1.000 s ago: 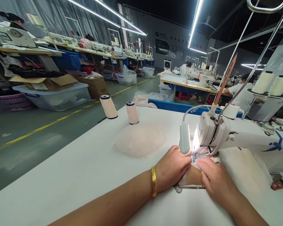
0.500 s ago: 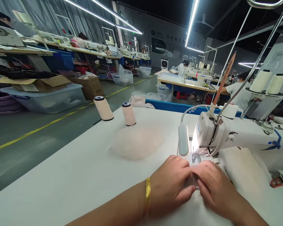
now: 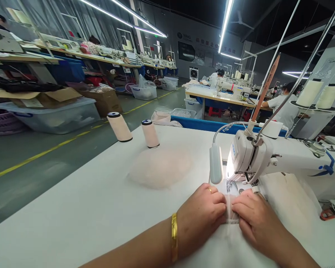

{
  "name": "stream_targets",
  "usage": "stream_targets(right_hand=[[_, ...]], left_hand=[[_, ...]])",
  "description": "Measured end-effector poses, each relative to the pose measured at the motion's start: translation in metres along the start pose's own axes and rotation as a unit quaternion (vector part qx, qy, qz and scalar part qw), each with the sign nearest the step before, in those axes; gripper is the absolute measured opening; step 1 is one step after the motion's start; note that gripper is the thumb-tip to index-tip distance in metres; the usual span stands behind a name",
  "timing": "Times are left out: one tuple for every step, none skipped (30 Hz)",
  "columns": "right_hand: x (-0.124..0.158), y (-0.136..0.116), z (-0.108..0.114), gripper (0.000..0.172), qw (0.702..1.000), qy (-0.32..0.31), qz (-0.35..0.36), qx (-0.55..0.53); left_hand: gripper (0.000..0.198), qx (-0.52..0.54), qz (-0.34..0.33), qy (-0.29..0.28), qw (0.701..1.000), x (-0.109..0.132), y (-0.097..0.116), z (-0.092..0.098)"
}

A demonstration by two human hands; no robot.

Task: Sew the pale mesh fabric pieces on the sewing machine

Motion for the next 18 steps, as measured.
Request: stream_targets(right_hand=[[0.000,0.000,0.000,0.030,1.000,0.001,-0.001,0.002],[-0.001,0.001,-0.001,0.030,1.000,0.001,-0.002,0.004],[-0.001,0.002,-0.001,0.030,1.000,0.001,-0.005,0.009],[-0.001,0.003,-0.002,0.031,1.000,0.001,-0.008,0.016],[-0.001,0.004,-0.002,0.031,1.000,0.003,-0.010,0.026],[-0.001,0.006,-0.002,0.032,0.999,0.007,-0.011,0.038],[-0.002,0.007,-0.003,0.032,0.999,0.012,-0.010,0.050],[-0.002,0.009,-0.003,0.032,0.998,0.017,-0.009,0.060],[-0.002,0.010,-0.003,0.032,0.997,0.021,-0.009,0.068],[-0.002,0.012,-0.004,0.033,0.997,0.024,-0.009,0.072],[-0.002,0.013,-0.005,0.034,0.997,0.026,-0.011,0.073],[-0.002,0.015,-0.005,0.034,0.997,0.026,-0.015,0.072],[-0.002,0.017,-0.006,0.035,0.997,0.025,-0.019,0.071],[-0.002,0.018,-0.007,0.036,0.997,0.022,-0.024,0.068],[-0.001,0.018,-0.007,0.037,0.997,0.020,-0.030,0.065],[-0.001,0.018,-0.006,0.036,0.998,0.017,-0.034,0.059],[0.000,0.017,-0.005,0.036,0.998,0.015,-0.036,0.050],[0.000,0.015,-0.004,0.035,0.999,0.014,-0.034,0.039]], left_hand=[[0.021,-0.001,0.002,0.000,1.000,0.000,0.000,0.000],[0.020,-0.005,0.004,0.000,1.000,0.000,-0.001,0.000],[0.019,-0.009,0.006,0.000,1.000,0.000,-0.002,0.000],[0.017,-0.016,0.008,0.000,1.000,0.000,-0.002,-0.001],[0.016,-0.023,0.010,0.001,1.000,-0.001,-0.003,-0.001],[0.016,-0.029,0.010,0.001,1.000,-0.002,-0.004,-0.002],[0.015,-0.034,0.010,0.002,0.999,-0.003,-0.004,-0.002],[0.015,-0.039,0.010,0.002,0.999,-0.004,-0.005,-0.003],[0.014,-0.041,0.009,0.002,0.999,-0.005,-0.005,-0.003],[0.014,-0.044,0.009,0.003,0.999,-0.005,-0.006,-0.003],[0.014,-0.046,0.009,0.006,0.999,-0.006,-0.007,-0.004],[0.014,-0.046,0.009,0.010,0.999,-0.006,-0.007,-0.004],[0.015,-0.045,0.007,0.015,0.999,-0.006,-0.007,-0.004],[0.017,-0.040,0.004,0.022,0.999,-0.005,-0.007,-0.003],[0.018,-0.032,0.000,0.029,0.999,-0.004,-0.005,-0.003],[0.020,-0.022,-0.004,0.034,0.999,-0.003,-0.003,-0.002],[0.021,-0.011,-0.008,0.038,0.999,-0.001,-0.001,-0.002],[0.022,-0.001,-0.010,0.040,0.999,0.001,0.002,-0.001]])
Point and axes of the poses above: each hand's wrist, its own x-axis away from the middle knuckle, its own z-axis out of the back of the hand, y = z × x, the point moved 6 cm from there along -x, towards the middle knuckle, and after that the axes turned 8 degrees about y, right-handed, at the moved point
